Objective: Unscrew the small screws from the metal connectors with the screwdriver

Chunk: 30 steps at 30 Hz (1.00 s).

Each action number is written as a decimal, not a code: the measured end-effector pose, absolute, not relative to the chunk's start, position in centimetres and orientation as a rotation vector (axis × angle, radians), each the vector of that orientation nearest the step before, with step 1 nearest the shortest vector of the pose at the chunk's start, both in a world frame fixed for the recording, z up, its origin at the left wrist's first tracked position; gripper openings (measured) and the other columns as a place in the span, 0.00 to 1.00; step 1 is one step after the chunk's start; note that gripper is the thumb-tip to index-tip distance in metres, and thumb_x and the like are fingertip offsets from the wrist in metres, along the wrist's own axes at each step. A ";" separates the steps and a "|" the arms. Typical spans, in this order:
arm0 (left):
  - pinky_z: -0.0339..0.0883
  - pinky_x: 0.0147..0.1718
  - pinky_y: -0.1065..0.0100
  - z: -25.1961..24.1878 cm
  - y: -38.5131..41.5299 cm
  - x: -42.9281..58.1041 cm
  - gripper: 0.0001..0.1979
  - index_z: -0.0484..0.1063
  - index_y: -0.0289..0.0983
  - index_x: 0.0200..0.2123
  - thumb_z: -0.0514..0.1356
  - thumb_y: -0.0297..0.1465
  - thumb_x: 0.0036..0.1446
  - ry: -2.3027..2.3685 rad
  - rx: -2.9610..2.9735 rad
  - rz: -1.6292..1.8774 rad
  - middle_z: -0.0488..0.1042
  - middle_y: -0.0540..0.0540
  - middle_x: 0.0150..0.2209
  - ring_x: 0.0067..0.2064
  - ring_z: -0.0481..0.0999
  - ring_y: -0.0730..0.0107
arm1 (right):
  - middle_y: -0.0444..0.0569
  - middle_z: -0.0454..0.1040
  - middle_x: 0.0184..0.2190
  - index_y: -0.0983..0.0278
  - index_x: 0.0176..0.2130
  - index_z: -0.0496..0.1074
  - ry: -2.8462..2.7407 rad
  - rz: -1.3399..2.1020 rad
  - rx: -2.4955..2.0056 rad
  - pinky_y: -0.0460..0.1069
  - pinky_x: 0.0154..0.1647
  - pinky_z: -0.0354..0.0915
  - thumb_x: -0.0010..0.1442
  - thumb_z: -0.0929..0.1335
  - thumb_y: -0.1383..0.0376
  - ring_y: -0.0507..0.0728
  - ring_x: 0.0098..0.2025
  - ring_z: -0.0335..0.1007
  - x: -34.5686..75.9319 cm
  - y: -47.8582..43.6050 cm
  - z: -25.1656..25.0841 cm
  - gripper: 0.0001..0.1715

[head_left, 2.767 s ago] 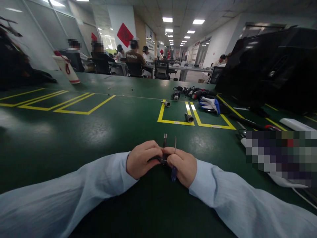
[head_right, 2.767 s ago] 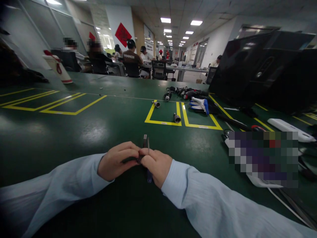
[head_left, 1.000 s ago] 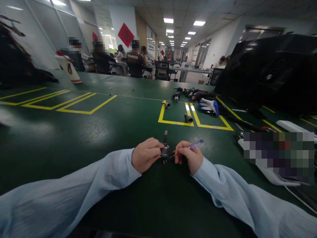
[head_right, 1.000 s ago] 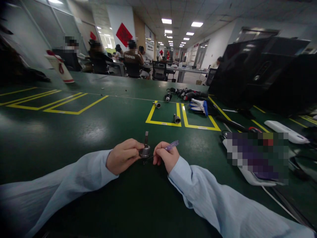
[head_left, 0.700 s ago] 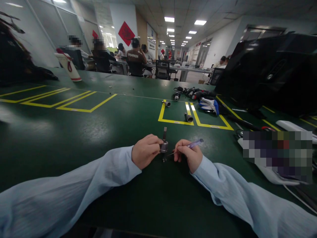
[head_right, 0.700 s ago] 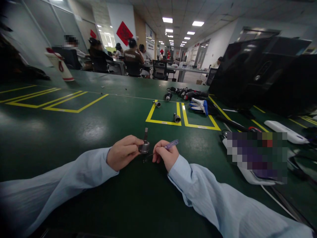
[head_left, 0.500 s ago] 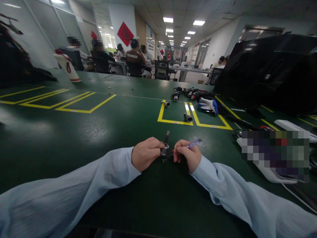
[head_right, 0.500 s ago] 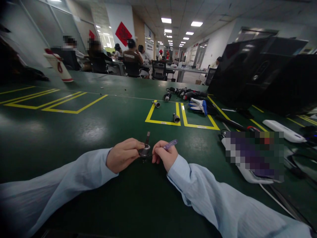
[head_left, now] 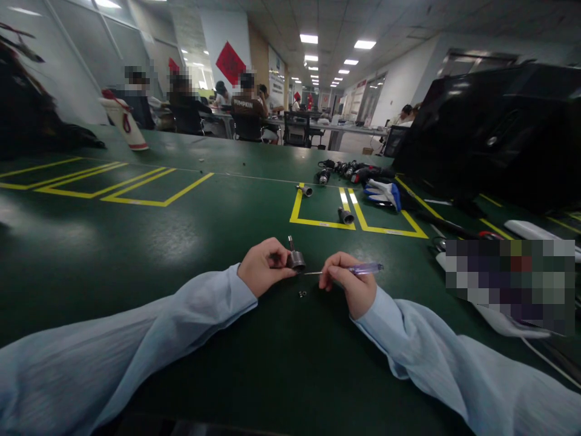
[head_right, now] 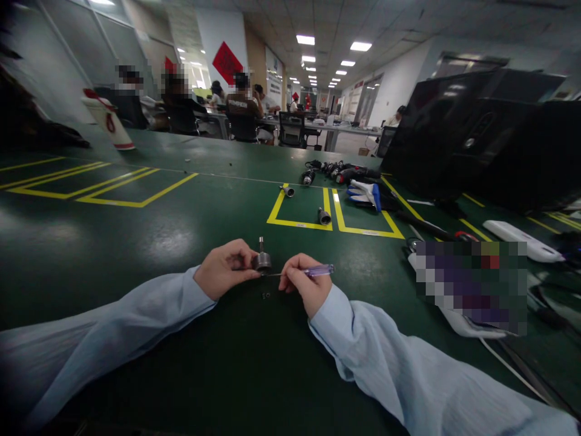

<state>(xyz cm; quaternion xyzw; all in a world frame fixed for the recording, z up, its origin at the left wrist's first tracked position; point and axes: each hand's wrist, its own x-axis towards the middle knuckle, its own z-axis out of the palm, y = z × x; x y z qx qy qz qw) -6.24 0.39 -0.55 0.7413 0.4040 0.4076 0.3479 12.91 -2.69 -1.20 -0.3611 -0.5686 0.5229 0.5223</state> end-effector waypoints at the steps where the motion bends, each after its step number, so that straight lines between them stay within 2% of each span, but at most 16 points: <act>1: 0.68 0.30 0.67 -0.6 0.6 -6.2 0.12 0.61 0.34 0.22 0.65 0.24 0.37 1.048 1.802 1.054 0.67 0.50 0.28 0.33 0.72 0.69 | 0.44 0.70 0.18 0.66 0.24 0.67 -1.401 1.219 -0.853 0.44 0.22 0.62 0.50 0.62 0.68 0.49 0.21 0.65 13.0 -2.7 -1.1 0.07; 8: 0.67 0.29 0.71 -0.9 1.2 -6.2 0.16 0.64 0.33 0.24 0.68 0.25 0.32 1.034 1.534 1.063 0.67 0.53 0.24 0.28 0.70 0.76 | 0.49 0.74 0.28 0.67 0.31 0.71 -1.702 1.015 -0.974 0.47 0.31 0.65 0.54 0.61 0.68 0.51 0.29 0.70 13.2 -3.6 0.0 0.10; 15: 0.70 0.33 0.67 -0.6 0.5 -5.8 0.16 0.63 0.32 0.23 0.67 0.24 0.32 1.041 1.519 1.051 0.71 0.51 0.26 0.31 0.72 0.73 | 0.48 0.74 0.31 0.65 0.34 0.71 -1.898 0.723 -0.978 0.48 0.37 0.64 0.56 0.61 0.70 0.52 0.34 0.70 12.4 -3.5 -0.6 0.10; 30: 0.71 0.35 0.64 -0.5 0.2 -5.7 0.15 0.61 0.33 0.23 0.66 0.23 0.34 1.041 1.561 1.050 0.72 0.49 0.28 0.32 0.73 0.71 | 0.51 0.74 0.27 0.68 0.29 0.72 -1.829 0.911 -1.023 0.49 0.31 0.66 0.54 0.60 0.69 0.53 0.29 0.70 12.7 -3.6 0.0 0.12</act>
